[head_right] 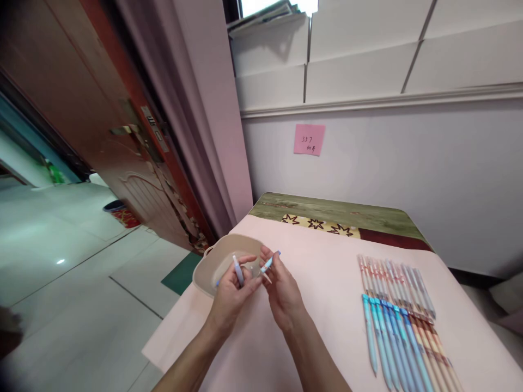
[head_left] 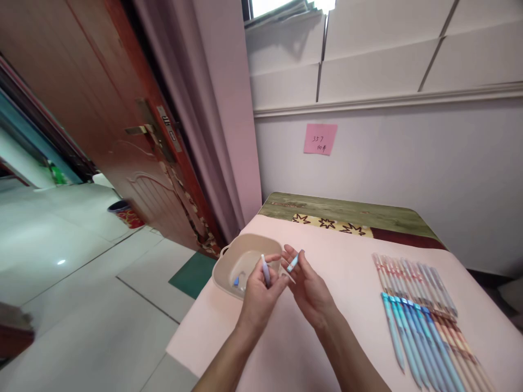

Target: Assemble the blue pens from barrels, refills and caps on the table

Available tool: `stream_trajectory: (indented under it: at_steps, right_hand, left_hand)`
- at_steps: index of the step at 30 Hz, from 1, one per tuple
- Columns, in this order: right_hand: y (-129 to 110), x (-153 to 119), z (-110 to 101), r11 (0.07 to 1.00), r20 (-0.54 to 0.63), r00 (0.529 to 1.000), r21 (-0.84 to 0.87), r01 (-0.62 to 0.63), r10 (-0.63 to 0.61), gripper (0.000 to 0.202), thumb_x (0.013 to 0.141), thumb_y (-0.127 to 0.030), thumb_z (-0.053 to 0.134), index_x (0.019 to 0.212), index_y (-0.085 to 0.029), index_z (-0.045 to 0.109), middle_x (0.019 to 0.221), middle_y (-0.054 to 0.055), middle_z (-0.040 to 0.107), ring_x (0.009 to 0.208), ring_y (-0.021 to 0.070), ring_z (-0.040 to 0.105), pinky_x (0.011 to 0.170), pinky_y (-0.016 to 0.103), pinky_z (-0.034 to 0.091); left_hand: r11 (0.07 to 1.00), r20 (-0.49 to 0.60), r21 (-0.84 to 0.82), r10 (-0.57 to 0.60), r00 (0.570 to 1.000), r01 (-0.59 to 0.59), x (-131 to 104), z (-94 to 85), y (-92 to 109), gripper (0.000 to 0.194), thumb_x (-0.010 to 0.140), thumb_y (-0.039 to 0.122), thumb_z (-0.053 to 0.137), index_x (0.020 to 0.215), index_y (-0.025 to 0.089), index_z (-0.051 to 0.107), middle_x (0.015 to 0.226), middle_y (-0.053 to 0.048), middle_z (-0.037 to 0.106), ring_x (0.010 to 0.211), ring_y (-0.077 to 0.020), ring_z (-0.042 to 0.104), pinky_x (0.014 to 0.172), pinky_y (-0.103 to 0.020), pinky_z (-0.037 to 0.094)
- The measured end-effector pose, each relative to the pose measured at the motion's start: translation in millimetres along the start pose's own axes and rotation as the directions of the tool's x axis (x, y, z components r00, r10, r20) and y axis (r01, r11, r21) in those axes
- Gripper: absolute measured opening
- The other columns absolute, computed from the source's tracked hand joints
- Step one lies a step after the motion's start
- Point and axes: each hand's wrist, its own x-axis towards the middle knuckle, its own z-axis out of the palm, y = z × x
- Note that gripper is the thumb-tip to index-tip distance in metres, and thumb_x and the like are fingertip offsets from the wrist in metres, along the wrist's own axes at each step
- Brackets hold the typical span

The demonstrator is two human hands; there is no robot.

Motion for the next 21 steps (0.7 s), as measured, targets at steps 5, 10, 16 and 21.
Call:
stream_trajectory:
  at_steps: [5, 10, 16, 21]
  right_hand:
    - [11, -9, 13, 0.995, 0.125, 0.990, 0.072, -0.066, 0.057, 0.052, 0.077, -0.056, 0.067, 0.122, -0.032, 0.062, 0.111, 0.002, 0.069, 0.107, 0.0237, 0.060, 0.086, 0.035, 0.047]
    - [11, -13, 14, 0.999, 0.158, 0.987, -0.024, -0.035, 0.038, 0.050, 0.079, -0.054, 0.065, 0.122, -0.030, 0.061, 0.121, 0.005, 0.065, 0.110, 0.0255, 0.059, 0.086, 0.038, 0.049]
    - [-5, -15, 5, 0.614, 0.090, 0.816, -0.612, 0.498, -0.571, 0.026, 0.075, -0.039, 0.073, 0.099, -0.029, 0.071, 0.131, 0.005, 0.055, 0.123, 0.0254, 0.047, 0.104, 0.041, 0.034]
    - [-3, -18, 8, 0.320, 0.320, 0.751, -0.758, 0.569, -0.577, 0.014, 0.067, -0.028, 0.080, 0.080, -0.029, 0.074, 0.119, 0.007, 0.060, 0.115, 0.0280, 0.052, 0.100, 0.043, 0.035]
  left_hand:
    - [0.996, -0.094, -0.087, 0.019, 0.995, -0.027, 0, 12.3, 0, 0.039, 0.073, 0.033, 0.072, 0.110, 0.020, 0.066, 0.072, 0.002, 0.065, 0.073, -0.0139, 0.060, 0.074, -0.025, 0.046]
    - [0.992, -0.161, -0.022, 0.122, 0.979, -0.127, 1, 7.4, -4, 0.023, 0.077, 0.033, 0.069, 0.096, 0.019, 0.069, 0.097, -0.006, 0.072, 0.093, -0.0200, 0.064, 0.086, -0.031, 0.047]
    - [0.933, -0.175, 0.334, 0.201, 0.964, -0.134, 1, -2.8, -7, 0.017, 0.081, 0.035, 0.063, 0.090, 0.021, 0.065, 0.080, -0.004, 0.067, 0.072, -0.0176, 0.058, 0.068, -0.028, 0.045]
    - [0.836, -0.053, 0.487, 0.316, 0.947, -0.252, -1, 4.7, -3, 0.009, 0.081, 0.025, 0.059, 0.074, 0.021, 0.062, 0.077, -0.004, 0.064, 0.073, -0.0185, 0.057, 0.069, -0.028, 0.042]
